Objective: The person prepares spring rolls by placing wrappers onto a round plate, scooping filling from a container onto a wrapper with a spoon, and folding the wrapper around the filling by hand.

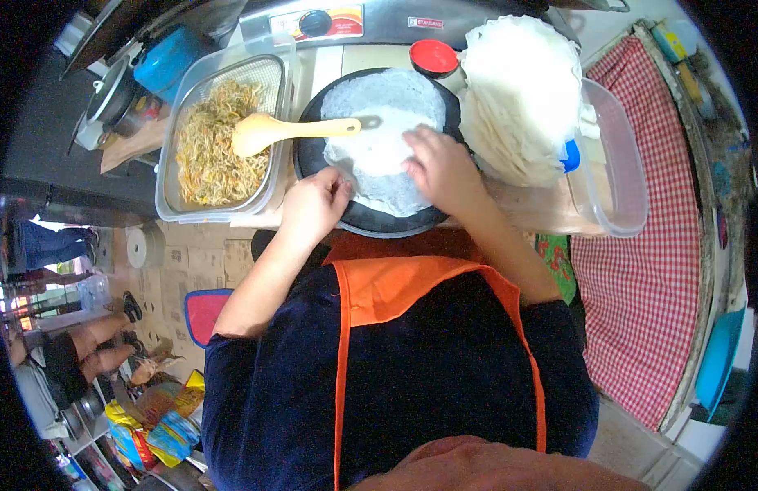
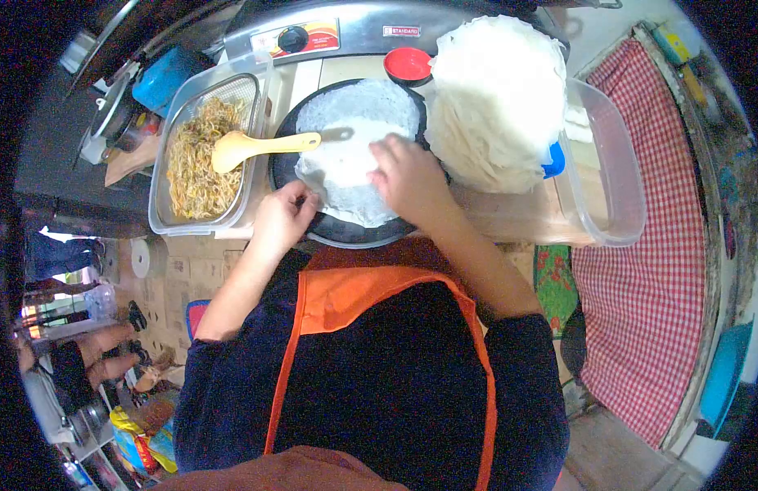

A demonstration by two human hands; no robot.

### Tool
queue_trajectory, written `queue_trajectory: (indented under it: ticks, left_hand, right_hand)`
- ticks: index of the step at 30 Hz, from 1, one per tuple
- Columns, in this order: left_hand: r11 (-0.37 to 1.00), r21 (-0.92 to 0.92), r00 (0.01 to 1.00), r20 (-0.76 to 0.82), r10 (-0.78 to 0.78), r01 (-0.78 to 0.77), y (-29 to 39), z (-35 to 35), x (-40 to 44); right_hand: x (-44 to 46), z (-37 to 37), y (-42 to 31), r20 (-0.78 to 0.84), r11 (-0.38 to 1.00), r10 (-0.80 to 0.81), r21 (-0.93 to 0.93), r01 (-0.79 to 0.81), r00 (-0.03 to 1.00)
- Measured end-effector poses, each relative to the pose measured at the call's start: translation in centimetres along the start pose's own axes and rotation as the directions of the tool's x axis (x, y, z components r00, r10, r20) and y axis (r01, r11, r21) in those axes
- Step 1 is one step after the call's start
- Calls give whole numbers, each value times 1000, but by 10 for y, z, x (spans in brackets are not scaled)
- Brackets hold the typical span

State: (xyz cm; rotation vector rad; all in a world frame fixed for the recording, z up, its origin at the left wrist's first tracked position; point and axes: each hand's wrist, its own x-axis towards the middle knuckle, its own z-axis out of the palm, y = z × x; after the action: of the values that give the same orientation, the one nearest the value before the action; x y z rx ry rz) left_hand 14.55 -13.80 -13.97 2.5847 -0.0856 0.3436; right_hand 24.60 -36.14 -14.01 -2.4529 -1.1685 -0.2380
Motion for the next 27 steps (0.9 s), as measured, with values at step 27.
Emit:
queue_trajectory:
  ticks: [27]
  left_hand:
    - [959,-282,966,-252,-59,-15,-15,5,-2]
  right_hand:
    - [39,28,33,-270,972,139,223,-79,953]
